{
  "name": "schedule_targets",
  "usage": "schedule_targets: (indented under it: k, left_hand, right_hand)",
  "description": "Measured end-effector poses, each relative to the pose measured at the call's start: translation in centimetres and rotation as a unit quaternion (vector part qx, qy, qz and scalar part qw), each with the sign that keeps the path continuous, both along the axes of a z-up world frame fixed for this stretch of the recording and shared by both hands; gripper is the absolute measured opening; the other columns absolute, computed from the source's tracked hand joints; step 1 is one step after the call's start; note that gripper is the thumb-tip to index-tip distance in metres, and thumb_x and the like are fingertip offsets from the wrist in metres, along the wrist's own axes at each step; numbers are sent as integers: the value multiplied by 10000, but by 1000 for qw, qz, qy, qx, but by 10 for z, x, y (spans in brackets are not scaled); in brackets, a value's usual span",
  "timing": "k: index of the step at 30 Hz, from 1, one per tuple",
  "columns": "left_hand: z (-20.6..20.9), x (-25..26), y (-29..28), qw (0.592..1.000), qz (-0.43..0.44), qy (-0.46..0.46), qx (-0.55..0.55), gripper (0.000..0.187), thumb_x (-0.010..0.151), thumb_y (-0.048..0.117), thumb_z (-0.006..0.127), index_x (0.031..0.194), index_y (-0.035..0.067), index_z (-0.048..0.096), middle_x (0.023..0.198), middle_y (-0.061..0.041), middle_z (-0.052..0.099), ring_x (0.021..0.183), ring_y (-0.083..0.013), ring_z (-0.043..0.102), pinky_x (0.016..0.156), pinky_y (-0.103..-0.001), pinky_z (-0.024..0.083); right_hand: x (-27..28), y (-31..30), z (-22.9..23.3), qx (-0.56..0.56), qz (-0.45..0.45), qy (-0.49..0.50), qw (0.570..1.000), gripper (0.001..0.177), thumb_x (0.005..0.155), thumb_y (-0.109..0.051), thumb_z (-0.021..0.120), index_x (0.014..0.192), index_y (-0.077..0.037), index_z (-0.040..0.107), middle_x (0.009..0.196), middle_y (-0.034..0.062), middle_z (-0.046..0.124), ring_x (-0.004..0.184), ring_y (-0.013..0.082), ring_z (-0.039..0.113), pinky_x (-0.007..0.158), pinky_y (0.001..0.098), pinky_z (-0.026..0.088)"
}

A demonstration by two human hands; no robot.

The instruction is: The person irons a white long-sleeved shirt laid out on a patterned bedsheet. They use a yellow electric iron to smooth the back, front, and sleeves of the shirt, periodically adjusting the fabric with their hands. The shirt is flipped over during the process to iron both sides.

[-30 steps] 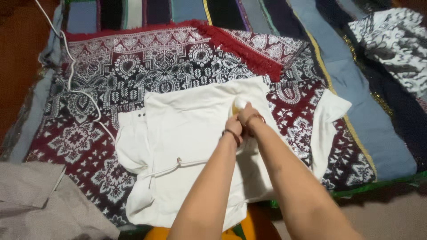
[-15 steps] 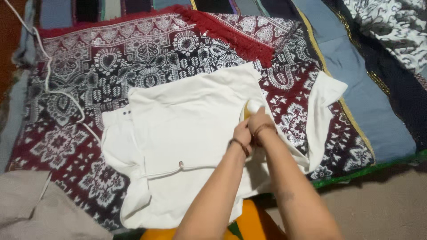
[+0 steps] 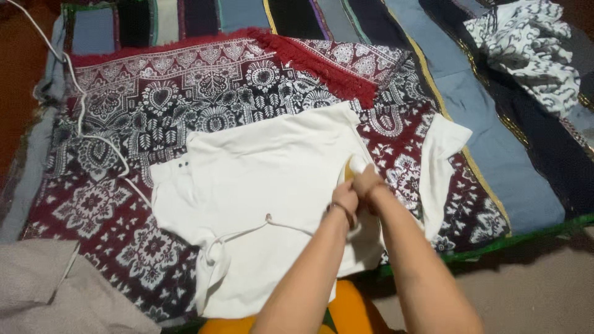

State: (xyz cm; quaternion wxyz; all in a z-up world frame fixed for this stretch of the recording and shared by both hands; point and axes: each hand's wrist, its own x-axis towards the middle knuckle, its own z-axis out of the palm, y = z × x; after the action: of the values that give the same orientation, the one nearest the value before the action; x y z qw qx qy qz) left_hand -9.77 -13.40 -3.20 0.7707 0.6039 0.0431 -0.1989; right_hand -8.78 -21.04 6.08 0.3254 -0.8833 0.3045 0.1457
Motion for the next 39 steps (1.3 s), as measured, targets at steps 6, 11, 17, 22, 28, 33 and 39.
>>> schedule_targets:
  k: [6,11,17,22,28,33,39]
  left_hand:
    - [60,-72,32,993,110,34,-31,312,956,49,540,1212,9,714,1122,-93,760,997,-170,666,877,-305,530]
    - [50,12,10,988,128,-55,60,265,991,176,593,1161,7,706,1039,-126,767,939,-176,656,835,-321,520]
    - [17,130,-12,975,152,-91,133,287,916,93,558,1125,20,742,1019,-138,772,895,-210,709,827,-343,538]
    - [17,125,-11,984,173,-22,42,248,984,188,595,1116,27,729,1034,-109,770,937,-217,691,844,-333,527]
    - [15,5,22,966,139,-74,203,252,989,191,568,1104,37,731,1054,-199,741,971,-357,686,872,-436,528]
    - [50,-73,95,929,81,-120,341,318,920,184,553,1178,112,724,1159,-153,717,1109,-347,669,963,-437,529]
    - [70,-37,153,711,-105,-255,647,562,989,202,447,1534,68,418,1631,-89,353,1479,-250,349,1262,-485,186]
  right_hand:
    - [-44,13,-21,-50,100,-73,991,462,1026,-311,459,1357,3,388,1074,377,679,1045,521,666,931,557,515]
    - [40,-12,-28,-62,144,-119,980,401,1028,-306,479,1270,13,483,1115,363,662,1062,523,644,942,551,506]
    - [139,-15,-7,10,119,-85,989,399,1005,-299,487,1286,-19,528,1199,294,667,1074,440,686,867,533,564]
    - [136,-7,4,11,149,-72,986,400,1010,-310,519,1311,-46,511,1194,266,662,1044,388,684,854,485,572]
    - [52,-6,-34,93,204,-24,974,398,958,-300,568,1212,3,612,1122,261,737,1013,360,716,835,466,601]
    - [4,26,-13,-63,169,45,983,544,1047,-397,488,1118,49,792,1081,286,796,970,380,769,914,425,573]
    - [35,78,46,-154,69,-4,986,581,935,-518,664,1170,12,701,1194,287,680,1119,434,674,947,486,541]
